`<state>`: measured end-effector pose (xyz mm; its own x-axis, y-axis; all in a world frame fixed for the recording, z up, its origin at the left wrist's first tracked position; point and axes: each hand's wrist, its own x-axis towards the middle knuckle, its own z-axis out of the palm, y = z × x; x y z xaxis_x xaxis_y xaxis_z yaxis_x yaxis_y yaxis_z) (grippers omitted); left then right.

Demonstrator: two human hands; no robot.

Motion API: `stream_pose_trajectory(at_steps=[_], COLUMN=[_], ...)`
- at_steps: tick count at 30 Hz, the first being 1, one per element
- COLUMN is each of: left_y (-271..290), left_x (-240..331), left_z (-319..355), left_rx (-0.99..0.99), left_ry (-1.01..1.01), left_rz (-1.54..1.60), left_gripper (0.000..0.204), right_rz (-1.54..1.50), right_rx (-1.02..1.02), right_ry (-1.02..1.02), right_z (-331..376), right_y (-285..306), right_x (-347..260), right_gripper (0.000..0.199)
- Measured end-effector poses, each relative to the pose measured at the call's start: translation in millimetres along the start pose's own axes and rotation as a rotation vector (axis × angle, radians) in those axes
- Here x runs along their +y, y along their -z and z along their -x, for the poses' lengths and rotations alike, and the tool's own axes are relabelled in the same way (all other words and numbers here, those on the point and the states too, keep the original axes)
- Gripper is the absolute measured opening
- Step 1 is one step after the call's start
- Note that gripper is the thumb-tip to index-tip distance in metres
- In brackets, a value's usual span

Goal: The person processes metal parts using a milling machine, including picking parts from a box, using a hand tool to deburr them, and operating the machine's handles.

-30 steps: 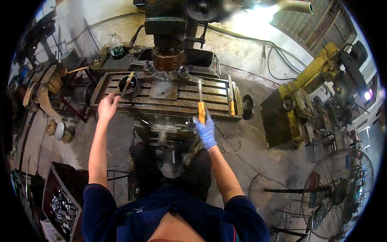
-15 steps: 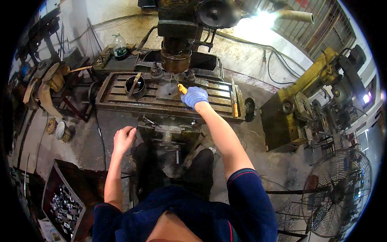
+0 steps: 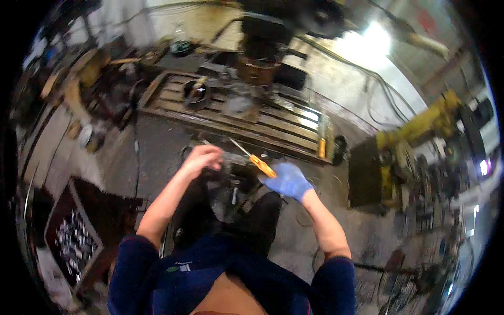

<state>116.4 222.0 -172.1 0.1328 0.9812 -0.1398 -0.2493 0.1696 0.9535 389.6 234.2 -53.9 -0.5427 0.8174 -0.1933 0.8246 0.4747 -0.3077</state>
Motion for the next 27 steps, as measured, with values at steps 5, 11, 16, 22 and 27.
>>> stream_pose_trajectory(at_steps=[5,11,16,22,27], left_y=[-26,-27,-11,68,117], left_x=[5,106,215,240,167], left_z=[-18,3,92,304,390], left_rx=[-0.073,0.105,0.038,0.576,0.765], left_ry=[0.045,-0.201,-0.403,-0.086,0.466], left_rz=[0.128,-0.347,-0.746,-1.09,-1.569], left_gripper=[0.025,0.025,0.02,0.031,0.03], right_rz=[-0.108,-0.618,-0.773,-0.832,-0.896], right_rx=[-0.046,-0.15,-0.082,-0.191,-0.349], right_ry=[-0.013,0.135,0.407,0.381,0.299], right_z=[19,15,13,3,-4], right_y=[-10,-5,3,-8,-10], right_x=[-4,-14,-35,-30,-27], right_gripper=[0.039,0.023,0.032,0.038,0.043])
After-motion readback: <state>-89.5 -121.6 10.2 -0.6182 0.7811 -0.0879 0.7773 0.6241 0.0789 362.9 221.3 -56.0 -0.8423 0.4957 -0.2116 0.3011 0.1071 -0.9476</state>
